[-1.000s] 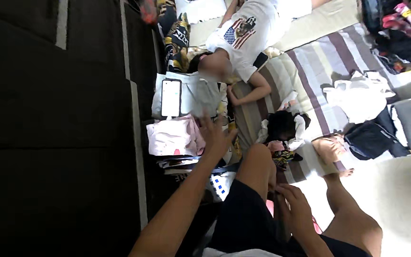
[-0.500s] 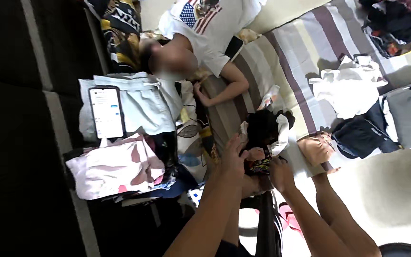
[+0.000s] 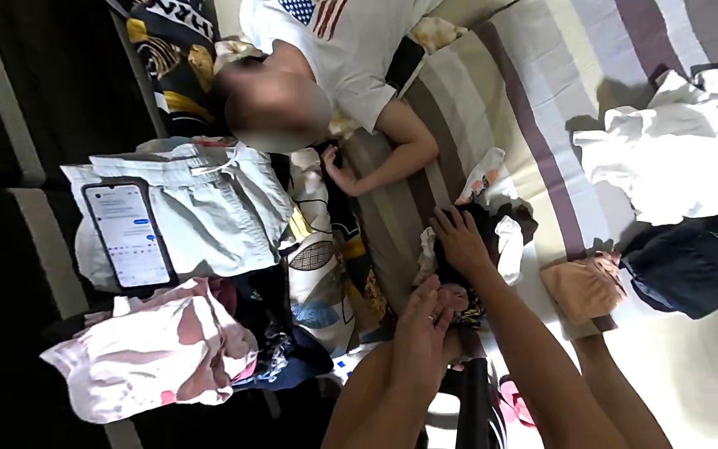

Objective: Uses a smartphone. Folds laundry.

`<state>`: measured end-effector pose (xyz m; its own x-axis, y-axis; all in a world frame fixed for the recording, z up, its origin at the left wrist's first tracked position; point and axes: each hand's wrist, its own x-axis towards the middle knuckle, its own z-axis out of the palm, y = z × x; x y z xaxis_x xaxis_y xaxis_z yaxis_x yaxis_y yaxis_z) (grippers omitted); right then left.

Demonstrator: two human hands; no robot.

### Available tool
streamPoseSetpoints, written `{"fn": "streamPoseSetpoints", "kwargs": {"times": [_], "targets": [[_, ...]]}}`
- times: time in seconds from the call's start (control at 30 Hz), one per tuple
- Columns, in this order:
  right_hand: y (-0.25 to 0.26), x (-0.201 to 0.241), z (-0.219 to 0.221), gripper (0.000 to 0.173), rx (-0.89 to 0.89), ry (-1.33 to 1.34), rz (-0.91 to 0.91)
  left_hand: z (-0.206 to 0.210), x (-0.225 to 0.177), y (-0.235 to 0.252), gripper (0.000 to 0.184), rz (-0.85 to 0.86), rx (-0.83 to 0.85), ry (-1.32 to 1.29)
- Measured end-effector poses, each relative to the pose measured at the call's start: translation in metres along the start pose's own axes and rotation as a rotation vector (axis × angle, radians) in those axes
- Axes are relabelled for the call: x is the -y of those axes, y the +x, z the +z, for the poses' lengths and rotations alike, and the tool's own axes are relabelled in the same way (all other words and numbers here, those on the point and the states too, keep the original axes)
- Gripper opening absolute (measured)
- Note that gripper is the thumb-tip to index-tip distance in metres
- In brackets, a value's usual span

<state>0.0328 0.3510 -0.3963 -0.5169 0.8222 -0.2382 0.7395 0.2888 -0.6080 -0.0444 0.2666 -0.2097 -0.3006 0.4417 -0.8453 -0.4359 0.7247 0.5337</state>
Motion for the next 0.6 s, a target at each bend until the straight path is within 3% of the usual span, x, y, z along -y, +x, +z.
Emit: {"fn": "streamPoseSetpoints", "kwargs": {"times": [0.07,0.13,0.27,0.37,0.5,0.57,0.6], "targets": [[0.020,0.002,0.003,0.055,0.086,0.014,0.051,0.005,0.003,-0.001,0.033,0.006,0.030,0.015],[0.030,0.001,0.002,0.055,0.202,0.065,0.252,0.007,0.005,0.000,0.032,0.010,0.037,0.024],[0.013,-0.001,-0.009,0.034,0.229,0.094,0.473,0.013,0.005,0.005,0.033,0.085,0.004,0.049],[-0.030,-0.004,-0.023,0.033,0.021,0.209,0.404,0.016,0.002,0.004,0.038,0.100,-0.013,0.108],[-0.099,0.009,-0.056,0.015,-0.286,0.405,0.254,0.016,-0.001,-0.004,0.040,0.208,0.023,0.200],[-0.130,0.019,-0.080,0.017,-0.331,0.472,0.204,0.015,-0.005,-0.012,0.040,0.301,0.068,0.255],[-0.143,0.025,-0.096,0.021,-0.272,0.490,0.233,0.014,-0.006,-0.016,0.039,0.337,0.087,0.278]]}}
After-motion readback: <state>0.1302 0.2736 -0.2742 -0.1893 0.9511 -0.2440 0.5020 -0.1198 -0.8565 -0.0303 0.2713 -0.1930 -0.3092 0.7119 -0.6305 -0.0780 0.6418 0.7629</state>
